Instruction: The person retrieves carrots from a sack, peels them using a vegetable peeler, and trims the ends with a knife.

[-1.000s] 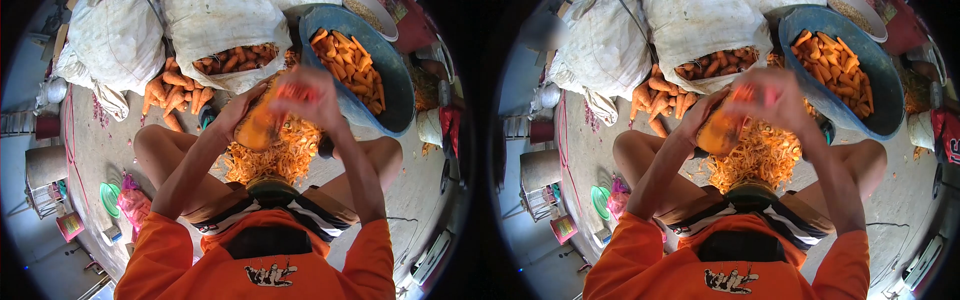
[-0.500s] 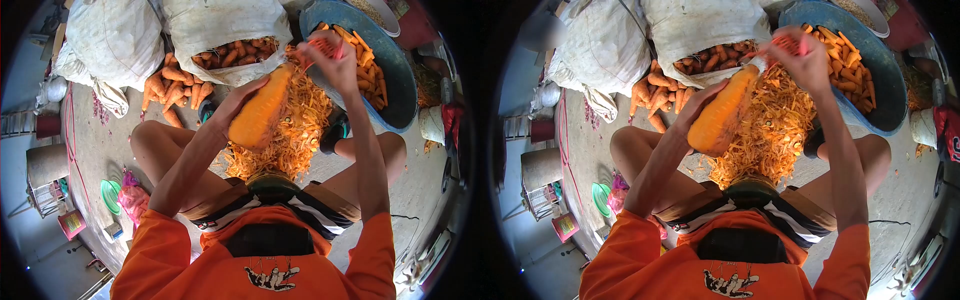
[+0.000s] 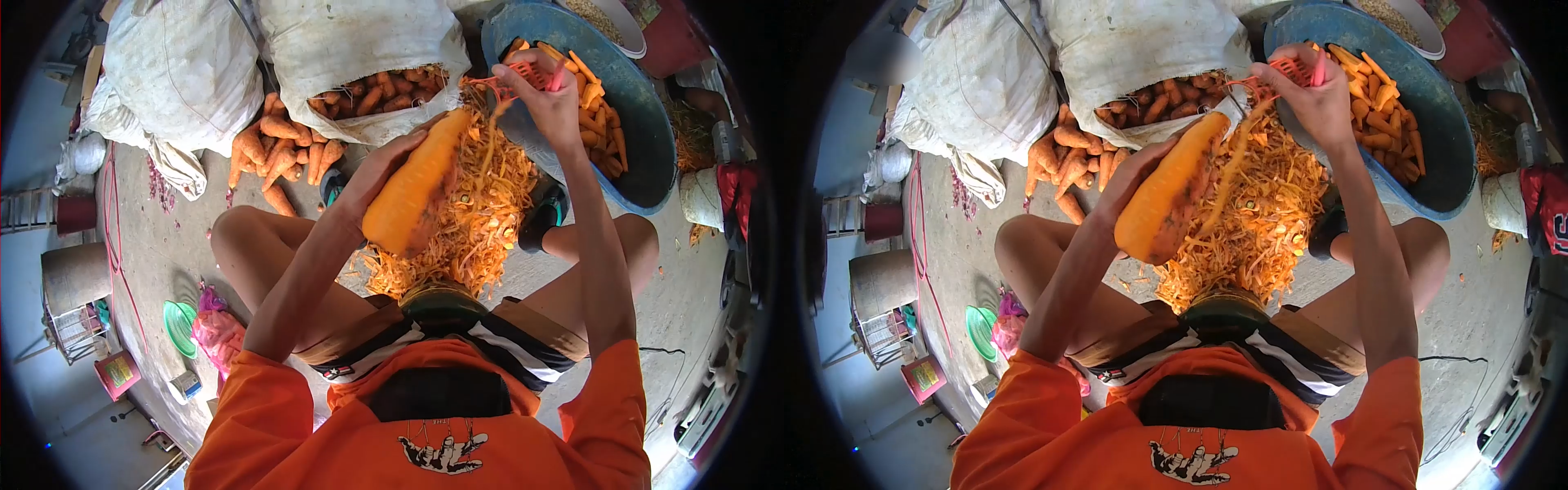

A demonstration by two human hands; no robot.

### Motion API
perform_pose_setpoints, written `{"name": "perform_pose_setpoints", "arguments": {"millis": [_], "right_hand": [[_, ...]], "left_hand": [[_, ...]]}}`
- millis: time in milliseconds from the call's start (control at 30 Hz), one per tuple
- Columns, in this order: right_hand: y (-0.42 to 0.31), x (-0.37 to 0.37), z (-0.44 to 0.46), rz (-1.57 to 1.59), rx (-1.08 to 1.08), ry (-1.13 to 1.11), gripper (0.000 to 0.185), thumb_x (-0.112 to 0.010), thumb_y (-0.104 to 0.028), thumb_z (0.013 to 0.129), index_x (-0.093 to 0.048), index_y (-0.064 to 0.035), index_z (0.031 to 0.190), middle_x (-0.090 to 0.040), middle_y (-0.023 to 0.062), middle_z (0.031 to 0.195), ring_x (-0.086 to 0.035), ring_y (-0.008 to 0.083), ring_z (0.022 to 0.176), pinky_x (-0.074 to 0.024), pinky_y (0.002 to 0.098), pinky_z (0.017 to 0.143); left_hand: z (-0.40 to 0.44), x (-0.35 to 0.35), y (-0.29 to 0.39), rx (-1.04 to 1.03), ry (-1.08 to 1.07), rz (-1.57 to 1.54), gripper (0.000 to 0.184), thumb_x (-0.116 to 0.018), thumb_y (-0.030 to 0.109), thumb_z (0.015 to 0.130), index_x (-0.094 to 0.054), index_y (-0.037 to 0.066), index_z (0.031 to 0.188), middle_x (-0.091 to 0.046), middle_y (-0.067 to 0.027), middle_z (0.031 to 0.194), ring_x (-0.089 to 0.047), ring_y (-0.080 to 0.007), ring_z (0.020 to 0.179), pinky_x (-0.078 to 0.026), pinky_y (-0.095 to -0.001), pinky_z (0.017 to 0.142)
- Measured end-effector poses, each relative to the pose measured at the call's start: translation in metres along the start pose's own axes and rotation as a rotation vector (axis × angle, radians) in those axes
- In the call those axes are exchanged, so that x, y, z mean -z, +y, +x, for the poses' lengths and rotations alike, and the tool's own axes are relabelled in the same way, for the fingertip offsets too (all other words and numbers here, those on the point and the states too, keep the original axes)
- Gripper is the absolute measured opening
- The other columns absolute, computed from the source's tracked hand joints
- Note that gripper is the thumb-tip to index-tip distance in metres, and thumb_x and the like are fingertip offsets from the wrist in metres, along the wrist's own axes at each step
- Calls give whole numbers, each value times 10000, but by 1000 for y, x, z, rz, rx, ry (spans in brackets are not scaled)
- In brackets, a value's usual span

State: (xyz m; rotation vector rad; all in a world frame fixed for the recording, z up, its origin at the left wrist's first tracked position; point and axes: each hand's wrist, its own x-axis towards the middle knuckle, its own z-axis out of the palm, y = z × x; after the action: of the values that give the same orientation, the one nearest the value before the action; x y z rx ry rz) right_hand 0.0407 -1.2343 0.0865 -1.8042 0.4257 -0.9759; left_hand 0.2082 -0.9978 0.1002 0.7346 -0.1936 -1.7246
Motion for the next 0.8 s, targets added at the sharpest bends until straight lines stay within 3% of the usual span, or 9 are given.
{"name": "perform_pose_setpoints", "arguments": {"millis": [67,133,200,333,467,533,633,733,800], "right_hand": [[-38,-28,-15,192,-40,-85,210,-857,-126,870,-714,-16,978,-744,24,868,-693,84,787,-569,248,706],[-69,-50,-32,196,4,-165,237,-875,-138,851,-725,-21,992,-738,17,852,-689,85,781,-567,245,710],[-87,-58,-38,-99,369,-413,278,-895,-154,824,-738,-30,1017,-736,15,840,-686,85,777,-573,242,716],[-27,-27,-13,158,-140,-49,321,-940,-207,765,-761,-39,972,-737,18,829,-655,89,726,-531,263,663],[-33,-23,-9,139,-84,-9,268,-913,-192,805,-750,-34,946,-751,36,838,-679,93,727,-536,263,655],[-72,-48,-31,-16,296,-339,214,-857,-173,878,-734,-27,975,-758,44,850,-698,93,741,-549,256,653],[-83,-52,-40,-147,373,-407,209,-826,-182,916,-722,-24,1005,-754,34,857,-690,80,749,-541,248,665],[-23,-30,-22,162,-105,-105,239,-843,-198,901,-727,-25,1018,-738,12,848,-658,68,734,-523,247,667],[-12,-9,-2,-106,-30,33,227,-837,-182,908,-720,-20,1016,-730,7,835,-665,64,751,-534,242,688]], "left_hand": [[2,-5,0,20,181,9,397,-558,344,1069,-610,50,1331,-717,-75,1122,-721,-191,936,-601,-334,814],[11,12,-2,-52,-27,-61,426,-555,342,1071,-592,41,1371,-715,-84,1135,-719,-196,959,-597,-344,840],[16,18,-1,-54,-30,-69,444,-545,317,1074,-532,48,1428,-691,-82,1197,-710,-183,1002,-597,-334,866],[3,-4,-5,-17,43,8,551,-530,289,1079,-391,81,1570,-591,-68,1410,-655,-170,1169,-562,-326,975],[6,-5,-4,-60,58,129,603,-531,279,1074,-329,97,1613,-510,-74,1510,-585,-163,1283,-532,-325,1034],[8,0,-3,-56,70,79,600,-526,270,1074,-327,93,1612,-512,-83,1508,-587,-169,1280,-533,-326,1037],[1,4,1,-50,36,105,593,-510,252,1077,-321,83,1613,-512,-102,1509,-582,-183,1292,-531,-326,1045],[3,-5,0,18,28,170,576,-492,233,1082,-324,67,1608,-547,-99,1480,-598,-190,1276,-537,-331,1035],[3,-9,-7,-90,-68,24,561,-506,239,1078,-358,73,1593,-583,-74,1438,-635,-175,1213,-551,-345,1004]]}}
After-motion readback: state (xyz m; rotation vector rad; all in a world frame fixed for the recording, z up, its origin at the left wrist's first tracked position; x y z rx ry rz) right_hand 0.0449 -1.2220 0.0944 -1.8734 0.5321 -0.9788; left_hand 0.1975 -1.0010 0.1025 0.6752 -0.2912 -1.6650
